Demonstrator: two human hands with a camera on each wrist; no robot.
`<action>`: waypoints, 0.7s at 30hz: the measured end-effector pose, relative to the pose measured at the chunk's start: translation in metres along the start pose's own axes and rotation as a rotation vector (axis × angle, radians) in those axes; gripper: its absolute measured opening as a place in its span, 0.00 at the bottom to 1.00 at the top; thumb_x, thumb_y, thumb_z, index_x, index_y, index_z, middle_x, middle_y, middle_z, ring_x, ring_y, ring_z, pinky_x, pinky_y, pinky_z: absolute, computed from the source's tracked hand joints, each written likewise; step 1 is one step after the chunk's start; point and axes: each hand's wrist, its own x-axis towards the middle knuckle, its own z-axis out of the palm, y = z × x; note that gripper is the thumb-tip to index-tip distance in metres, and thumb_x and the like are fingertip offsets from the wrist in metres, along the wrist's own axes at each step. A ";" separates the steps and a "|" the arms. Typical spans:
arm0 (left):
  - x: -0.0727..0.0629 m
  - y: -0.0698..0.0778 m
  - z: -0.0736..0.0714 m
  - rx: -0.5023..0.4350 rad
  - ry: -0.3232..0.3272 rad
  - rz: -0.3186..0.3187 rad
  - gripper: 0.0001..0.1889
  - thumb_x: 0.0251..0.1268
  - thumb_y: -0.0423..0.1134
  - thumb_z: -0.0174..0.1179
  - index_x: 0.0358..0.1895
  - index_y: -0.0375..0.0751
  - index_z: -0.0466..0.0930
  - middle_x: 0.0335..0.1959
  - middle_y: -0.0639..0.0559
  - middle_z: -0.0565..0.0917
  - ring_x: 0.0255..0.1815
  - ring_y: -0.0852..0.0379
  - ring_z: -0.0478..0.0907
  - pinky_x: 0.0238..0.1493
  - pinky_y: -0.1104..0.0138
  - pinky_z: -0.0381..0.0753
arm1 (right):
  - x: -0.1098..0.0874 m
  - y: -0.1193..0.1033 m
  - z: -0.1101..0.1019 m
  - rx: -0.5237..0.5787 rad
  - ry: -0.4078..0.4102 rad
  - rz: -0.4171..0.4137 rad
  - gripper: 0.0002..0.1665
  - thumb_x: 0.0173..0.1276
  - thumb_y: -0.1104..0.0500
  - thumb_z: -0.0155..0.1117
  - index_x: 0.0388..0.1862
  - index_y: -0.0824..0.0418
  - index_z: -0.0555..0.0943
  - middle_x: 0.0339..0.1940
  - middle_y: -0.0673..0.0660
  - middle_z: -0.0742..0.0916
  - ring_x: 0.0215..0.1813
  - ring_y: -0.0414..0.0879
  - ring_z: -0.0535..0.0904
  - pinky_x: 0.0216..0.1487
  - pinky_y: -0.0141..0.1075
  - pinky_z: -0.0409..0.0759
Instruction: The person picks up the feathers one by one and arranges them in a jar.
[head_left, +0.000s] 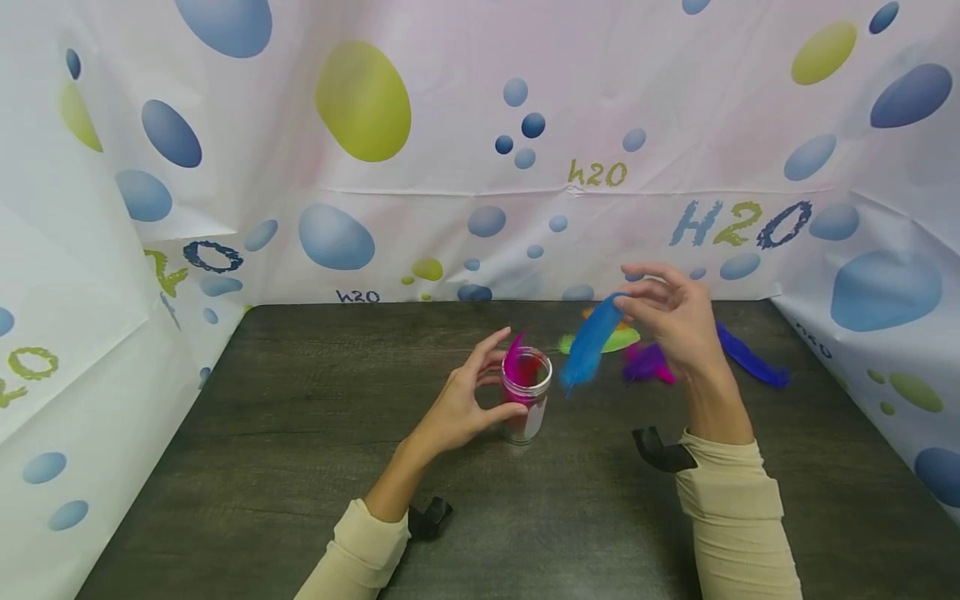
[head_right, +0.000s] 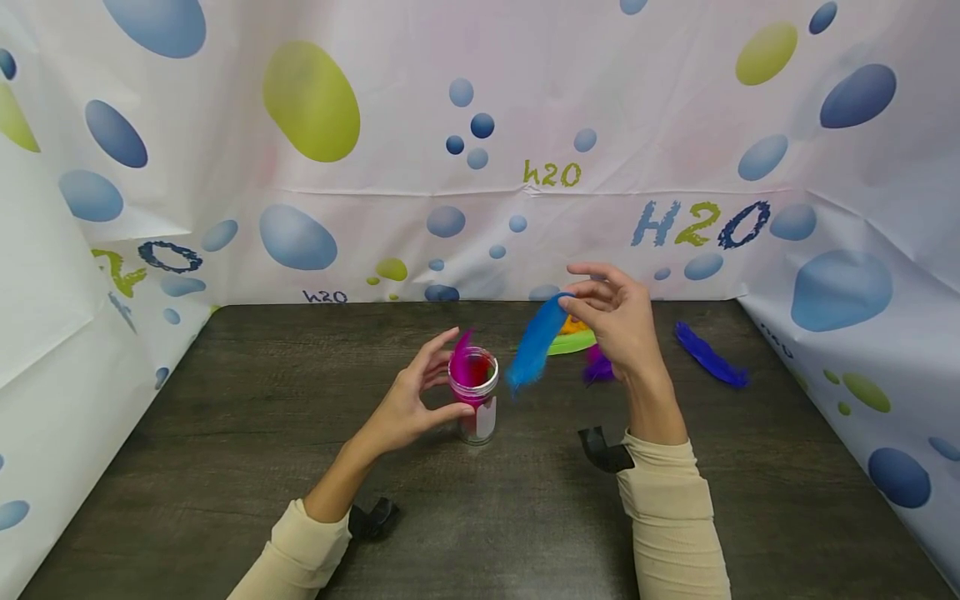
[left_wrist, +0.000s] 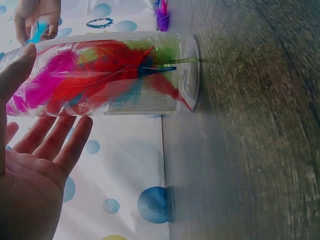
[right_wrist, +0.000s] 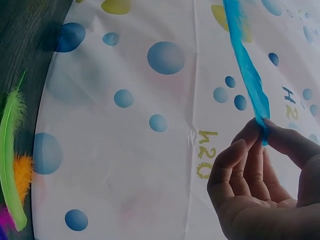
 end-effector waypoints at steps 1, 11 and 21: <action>0.000 0.000 0.000 0.000 0.000 -0.001 0.51 0.57 0.24 0.75 0.81 0.33 0.53 0.63 0.33 0.80 0.61 0.40 0.82 0.65 0.59 0.81 | 0.000 -0.001 0.001 0.008 0.004 -0.005 0.20 0.70 0.76 0.65 0.52 0.56 0.85 0.35 0.51 0.91 0.31 0.41 0.87 0.35 0.29 0.86; 0.001 0.001 -0.001 0.003 0.004 -0.005 0.51 0.57 0.25 0.75 0.81 0.34 0.53 0.63 0.33 0.80 0.62 0.40 0.81 0.65 0.55 0.82 | 0.000 -0.004 0.009 0.072 0.052 -0.060 0.18 0.69 0.79 0.64 0.52 0.63 0.85 0.34 0.53 0.91 0.32 0.42 0.88 0.36 0.31 0.88; 0.002 0.001 -0.001 0.003 0.004 -0.014 0.51 0.56 0.24 0.76 0.80 0.32 0.53 0.63 0.33 0.80 0.62 0.41 0.82 0.65 0.60 0.81 | 0.002 -0.001 0.018 0.133 0.133 -0.091 0.19 0.66 0.83 0.61 0.49 0.66 0.86 0.32 0.53 0.90 0.29 0.43 0.86 0.34 0.31 0.87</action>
